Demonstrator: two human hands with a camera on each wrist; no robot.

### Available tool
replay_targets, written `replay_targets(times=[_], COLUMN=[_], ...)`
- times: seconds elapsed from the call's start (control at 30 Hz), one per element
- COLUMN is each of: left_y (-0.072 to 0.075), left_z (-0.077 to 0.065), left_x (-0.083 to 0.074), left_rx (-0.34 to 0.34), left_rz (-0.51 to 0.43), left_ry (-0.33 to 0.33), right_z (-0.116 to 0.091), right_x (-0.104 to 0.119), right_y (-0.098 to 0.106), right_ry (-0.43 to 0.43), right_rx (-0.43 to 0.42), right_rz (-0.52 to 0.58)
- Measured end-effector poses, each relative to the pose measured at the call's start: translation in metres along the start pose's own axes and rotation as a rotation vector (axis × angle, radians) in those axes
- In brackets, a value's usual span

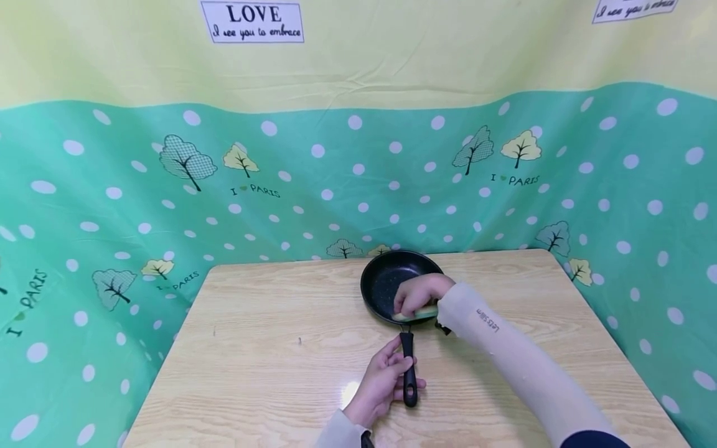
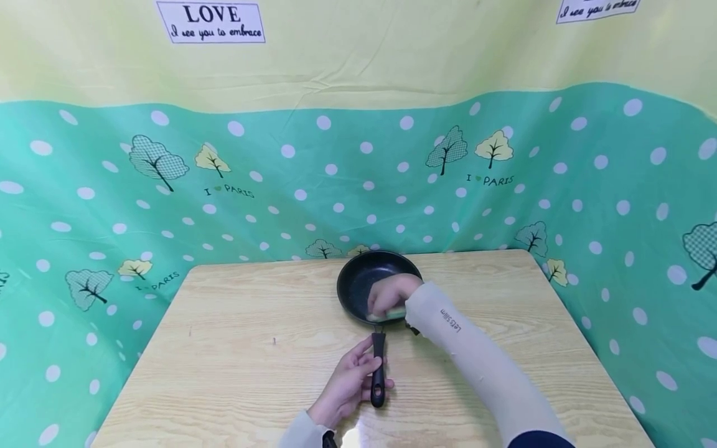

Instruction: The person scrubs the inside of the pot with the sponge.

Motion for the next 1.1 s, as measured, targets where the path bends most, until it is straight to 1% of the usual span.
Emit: replay_targets(times=[0.27,0.4,0.53,0.73,0.93,1.1], left_y=[-0.001,0.000,0.000,-0.001,0.000,0.001], left_z=[0.000,0.000,0.001,0.001,0.001,0.000], left_x=[0.000,0.000,0.000,-0.001,0.000,0.000], left_rx=[0.010,0.010,0.014,0.016,0.024,0.033], left_rz=[0.008,0.017,0.021,0.026,0.009,-0.001], left_ry=[0.004,0.006,0.008,0.016,0.022,0.018], right_z=[0.009,0.016,0.021,0.030,0.043,0.051], right_x=[-0.002,-0.003,-0.004,-0.001,0.003,0.007], right_y=[-0.001,-0.002,-0.003,-0.005,-0.006,-0.006], right_ry=[0.094,0.120,0.126,0.174,0.213,0.218], right_rx=[-0.024,-0.018,-0.037,-0.115,-0.226,-0.315], right_rz=[0.172,0.319,0.453,0.585,0.723,0.776])
Point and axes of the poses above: each hand's wrist, its own z-axis towards the middle knuckle, its own y-axis out of the back of the hand, x = y × z, the point moved 1 cm from there along z, towards the middle knuckle, and after that the axes turned 12 degrees about x, right-handed, at the moved point
